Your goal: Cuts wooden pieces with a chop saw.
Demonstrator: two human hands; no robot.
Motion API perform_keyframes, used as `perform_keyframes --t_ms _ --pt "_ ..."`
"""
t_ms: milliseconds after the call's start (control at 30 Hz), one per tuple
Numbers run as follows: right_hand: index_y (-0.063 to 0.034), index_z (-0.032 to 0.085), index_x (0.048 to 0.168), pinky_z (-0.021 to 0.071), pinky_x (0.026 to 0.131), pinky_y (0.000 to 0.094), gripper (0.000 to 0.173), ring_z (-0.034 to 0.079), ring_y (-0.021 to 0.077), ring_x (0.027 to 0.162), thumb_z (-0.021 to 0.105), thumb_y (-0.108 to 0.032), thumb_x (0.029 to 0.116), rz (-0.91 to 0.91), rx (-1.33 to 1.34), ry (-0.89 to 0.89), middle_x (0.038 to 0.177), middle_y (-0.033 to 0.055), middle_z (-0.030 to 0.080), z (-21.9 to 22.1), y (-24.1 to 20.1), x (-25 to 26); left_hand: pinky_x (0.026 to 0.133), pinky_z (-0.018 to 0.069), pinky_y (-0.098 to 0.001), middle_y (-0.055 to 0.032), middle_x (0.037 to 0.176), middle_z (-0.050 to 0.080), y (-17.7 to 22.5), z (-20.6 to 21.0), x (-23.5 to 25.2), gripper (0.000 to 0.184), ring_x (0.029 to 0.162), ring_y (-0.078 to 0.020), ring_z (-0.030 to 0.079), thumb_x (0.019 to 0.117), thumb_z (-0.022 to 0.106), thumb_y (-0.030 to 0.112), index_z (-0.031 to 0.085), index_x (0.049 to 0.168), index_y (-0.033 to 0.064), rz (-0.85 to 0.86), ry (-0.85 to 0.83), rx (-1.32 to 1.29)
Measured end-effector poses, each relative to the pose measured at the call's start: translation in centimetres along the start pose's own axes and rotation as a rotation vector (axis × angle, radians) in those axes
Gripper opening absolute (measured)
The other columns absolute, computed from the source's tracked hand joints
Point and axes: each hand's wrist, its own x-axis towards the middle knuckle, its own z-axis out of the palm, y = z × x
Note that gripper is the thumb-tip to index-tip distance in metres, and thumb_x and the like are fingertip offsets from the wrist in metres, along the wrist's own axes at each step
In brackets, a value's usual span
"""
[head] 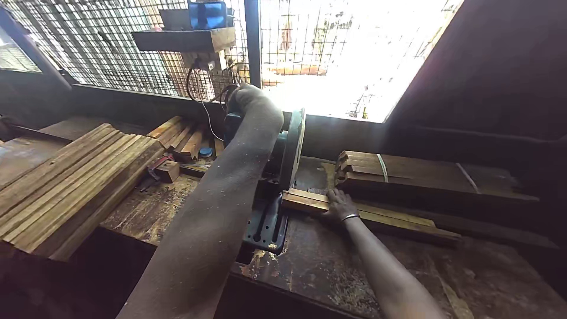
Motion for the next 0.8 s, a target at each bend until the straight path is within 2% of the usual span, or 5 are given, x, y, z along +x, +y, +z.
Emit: perform_keyframes --t_ms 133,233,333,633,800 --pt "-0.0118 0.063 0.119 0.0506 0.1 0.0472 0.098 0.06 0.0281 0.122 0.071 -0.085 0.0546 -0.017 0.006 0.084 0.126 0.0104 0.063 0.4 0.4 -0.4 0.078 0.0535 -0.069 -0.0336 0.111 0.066 -1.2 1.7 -2.3 0.037 0.101 -0.0519 0.065 0.0892 0.069 0.022 0.067 0.108 -0.009 0.064 0.045 -0.016" --pt "-0.0118 0.065 0.119 0.0512 0.1 0.0457 0.098 0.061 0.0271 0.12 0.069 -0.086 0.0545 -0.031 0.012 0.121 0.124 0.0095 0.065 0.6 0.2 -0.2 0.083 0.0527 -0.0651 -0.0301 0.117 0.065 -3.8 1.1 -5.3 0.027 0.11 -0.0486 0.064 0.0972 0.061 0.018 0.068 0.11 -0.0052 0.134 -0.067 -0.03" --pt "-0.01 0.065 0.122 0.0503 0.103 0.0492 0.094 0.06 0.0299 0.123 0.072 -0.079 0.0584 -0.026 0.053 0.115 0.127 0.0121 0.065 0.5 0.1 -0.5 0.066 0.0543 -0.0678 -0.0292 0.096 0.069 -4.6 3.8 -5.4 0.022 0.091 -0.0495 0.068 0.0844 0.074 0.019 0.071 0.091 -0.0017 0.162 0.127 0.018" --pt "-0.0098 0.064 0.121 0.0517 0.1 0.0467 0.101 0.061 0.0275 0.123 0.066 -0.088 0.0564 -0.064 0.032 0.156 0.129 0.0104 0.065 0.3 0.2 -0.8 0.055 0.0543 -0.0626 -0.0276 0.085 0.068 -5.0 5.6 -7.4 0.051 0.081 -0.0459 0.07 0.0588 0.09 0.038 0.069 0.088 0.0019 0.076 0.049 0.173" --pt "-0.0093 0.065 0.116 0.0519 0.099 0.0466 0.098 0.063 0.0279 0.119 0.066 -0.087 0.0557 -0.065 0.037 0.153 0.124 0.0109 0.066 0.4 0.0 -0.4 0.057 0.0545 -0.064 -0.0297 0.087 0.066 -6.0 8.5 -8.4 0.05 0.082 -0.0493 0.069 0.0682 0.084 0.033 0.062 0.097 -0.0015 0.025 0.083 0.117"
